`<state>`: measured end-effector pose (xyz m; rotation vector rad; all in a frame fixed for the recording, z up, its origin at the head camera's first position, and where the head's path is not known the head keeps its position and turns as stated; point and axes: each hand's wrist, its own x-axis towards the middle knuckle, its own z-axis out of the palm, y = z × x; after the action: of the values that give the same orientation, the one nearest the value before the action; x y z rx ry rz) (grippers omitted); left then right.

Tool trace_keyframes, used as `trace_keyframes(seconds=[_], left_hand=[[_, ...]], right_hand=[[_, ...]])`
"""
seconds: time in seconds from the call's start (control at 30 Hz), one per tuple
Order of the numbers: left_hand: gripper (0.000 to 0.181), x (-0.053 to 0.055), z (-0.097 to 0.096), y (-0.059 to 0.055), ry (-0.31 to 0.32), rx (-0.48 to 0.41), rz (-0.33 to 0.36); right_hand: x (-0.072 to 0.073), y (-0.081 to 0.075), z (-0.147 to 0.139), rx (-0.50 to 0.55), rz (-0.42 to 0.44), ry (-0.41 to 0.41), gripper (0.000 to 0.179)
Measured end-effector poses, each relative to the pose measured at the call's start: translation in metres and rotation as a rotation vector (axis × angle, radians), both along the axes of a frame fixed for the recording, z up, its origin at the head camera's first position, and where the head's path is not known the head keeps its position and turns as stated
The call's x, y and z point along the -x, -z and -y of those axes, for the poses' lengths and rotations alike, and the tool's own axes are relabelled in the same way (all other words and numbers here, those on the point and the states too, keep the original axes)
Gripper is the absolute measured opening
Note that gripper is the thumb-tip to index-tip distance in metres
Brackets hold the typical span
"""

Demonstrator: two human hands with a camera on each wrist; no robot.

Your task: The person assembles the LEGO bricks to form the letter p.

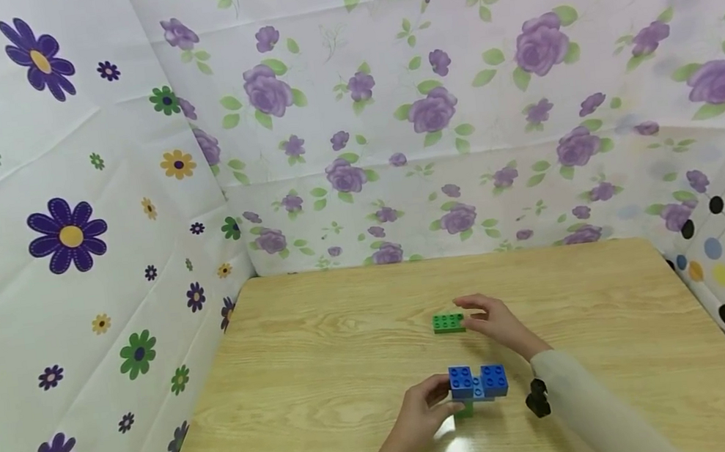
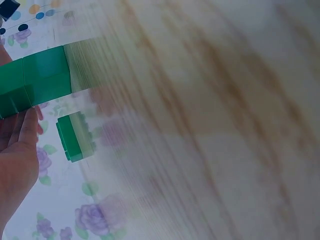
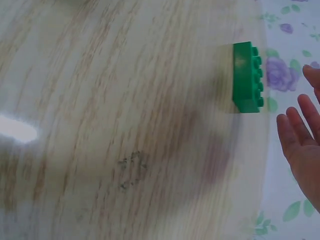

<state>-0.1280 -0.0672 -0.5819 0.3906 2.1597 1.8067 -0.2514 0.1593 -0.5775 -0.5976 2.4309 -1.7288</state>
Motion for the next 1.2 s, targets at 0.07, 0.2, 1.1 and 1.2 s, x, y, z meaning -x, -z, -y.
trace_keyframes(seconds=[0.07,0.2,1.1,1.2], left_hand=[[0.035,0.0,0.0,0.0,0.0,0.002,-0.003],[0.035,0.001,0.0,0.0,0.001,0.006,-0.005],[0.034,0.001,-0.001,0.003,-0.002,-0.03,-0.012],[0.034,0.001,0.0,0.003,-0.001,-0.025,-0.015]], right_hand=[[0.004,0.004,0.003,-0.016,0.008,-0.005,0.043],[0.008,0.008,0.007,-0.038,0.032,0.001,0.041],[0.012,0.027,0.022,-0.246,-0.049,0.075,0.029],[0.012,0.026,0.021,-0.25,-0.047,0.074,0.028]])
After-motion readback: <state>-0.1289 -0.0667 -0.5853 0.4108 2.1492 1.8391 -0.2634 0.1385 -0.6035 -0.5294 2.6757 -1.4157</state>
